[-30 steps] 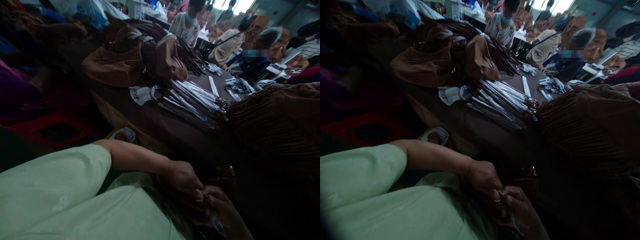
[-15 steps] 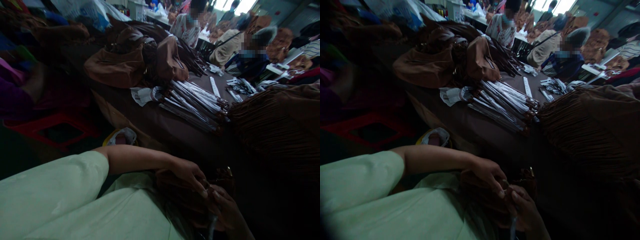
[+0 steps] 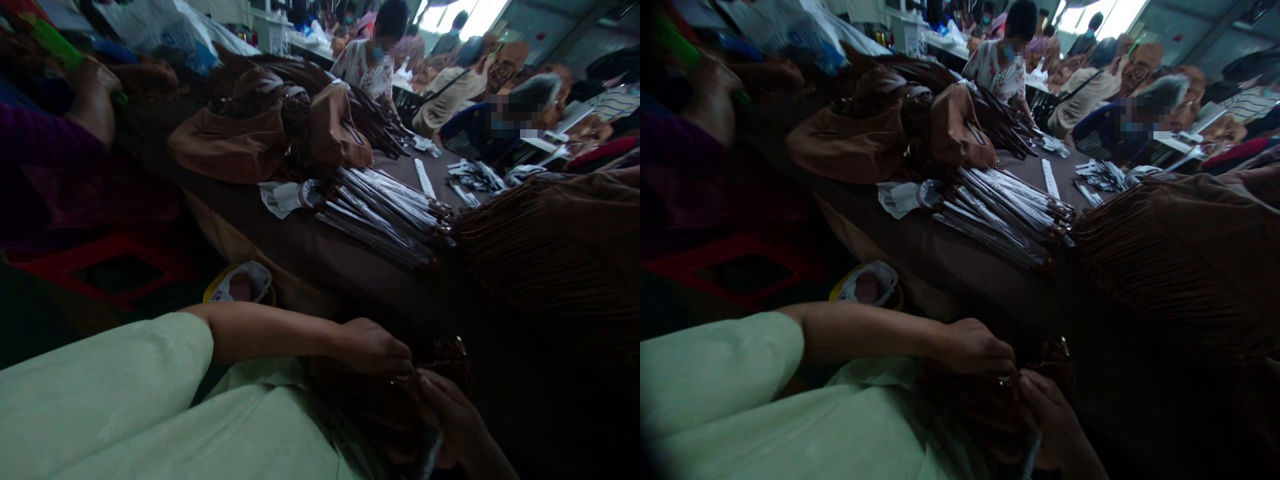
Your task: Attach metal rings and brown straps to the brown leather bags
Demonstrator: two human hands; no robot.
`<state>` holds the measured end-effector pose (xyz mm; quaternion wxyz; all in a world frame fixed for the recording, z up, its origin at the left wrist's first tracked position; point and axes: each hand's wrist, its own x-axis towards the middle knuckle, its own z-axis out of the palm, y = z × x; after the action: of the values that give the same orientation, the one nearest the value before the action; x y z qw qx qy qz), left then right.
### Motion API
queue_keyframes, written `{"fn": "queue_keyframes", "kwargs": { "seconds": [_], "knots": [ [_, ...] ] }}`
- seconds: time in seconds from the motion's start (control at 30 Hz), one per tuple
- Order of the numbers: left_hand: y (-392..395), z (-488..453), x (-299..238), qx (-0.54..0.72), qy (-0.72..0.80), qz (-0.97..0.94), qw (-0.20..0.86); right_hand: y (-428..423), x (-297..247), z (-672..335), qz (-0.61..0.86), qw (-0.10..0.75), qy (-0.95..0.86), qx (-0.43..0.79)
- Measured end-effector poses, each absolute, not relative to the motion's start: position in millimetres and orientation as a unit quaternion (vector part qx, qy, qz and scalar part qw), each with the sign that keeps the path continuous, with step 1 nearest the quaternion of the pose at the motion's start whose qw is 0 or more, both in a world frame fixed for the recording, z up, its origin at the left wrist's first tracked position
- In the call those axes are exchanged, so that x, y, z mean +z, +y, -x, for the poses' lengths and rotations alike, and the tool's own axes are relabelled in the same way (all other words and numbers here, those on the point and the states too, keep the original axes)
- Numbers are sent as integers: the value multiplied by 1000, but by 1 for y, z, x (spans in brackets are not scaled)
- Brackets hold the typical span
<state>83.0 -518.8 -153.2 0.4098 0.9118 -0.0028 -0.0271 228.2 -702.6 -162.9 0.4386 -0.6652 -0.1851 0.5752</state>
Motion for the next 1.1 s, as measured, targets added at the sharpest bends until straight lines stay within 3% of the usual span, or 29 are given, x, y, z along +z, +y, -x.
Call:
{"fn": "queue_keyframes", "kwargs": {
  "seconds": [0.17, 0.3, 0.47, 0.53, 0.63, 0.9, 1.1],
  "knots": [
    [-526, -81, -165, -6, -75, -970, 232, -705, -171, -225, 667, 346, -294, 591],
    [-529, -81, -175, 36, -142, -966, 214, -700, -151, -220, 688, 235, -430, 535],
    [-533, -82, -177, 14, -226, -953, 200, -692, -122, -206, 710, 29, -585, 391],
    [-533, -83, -177, 19, -233, -952, 198, -691, -118, -205, 711, 9, -597, 371],
    [-529, -83, -174, 26, -199, -953, 229, -691, -118, -212, 716, 68, -573, 393],
    [-510, -87, -163, -39, -26, -865, 500, -700, -128, -229, 794, 310, -383, 356],
    [-521, -90, -156, 33, 48, -889, 455, -691, -136, -206, 825, 408, -222, 323]
  ]
}}
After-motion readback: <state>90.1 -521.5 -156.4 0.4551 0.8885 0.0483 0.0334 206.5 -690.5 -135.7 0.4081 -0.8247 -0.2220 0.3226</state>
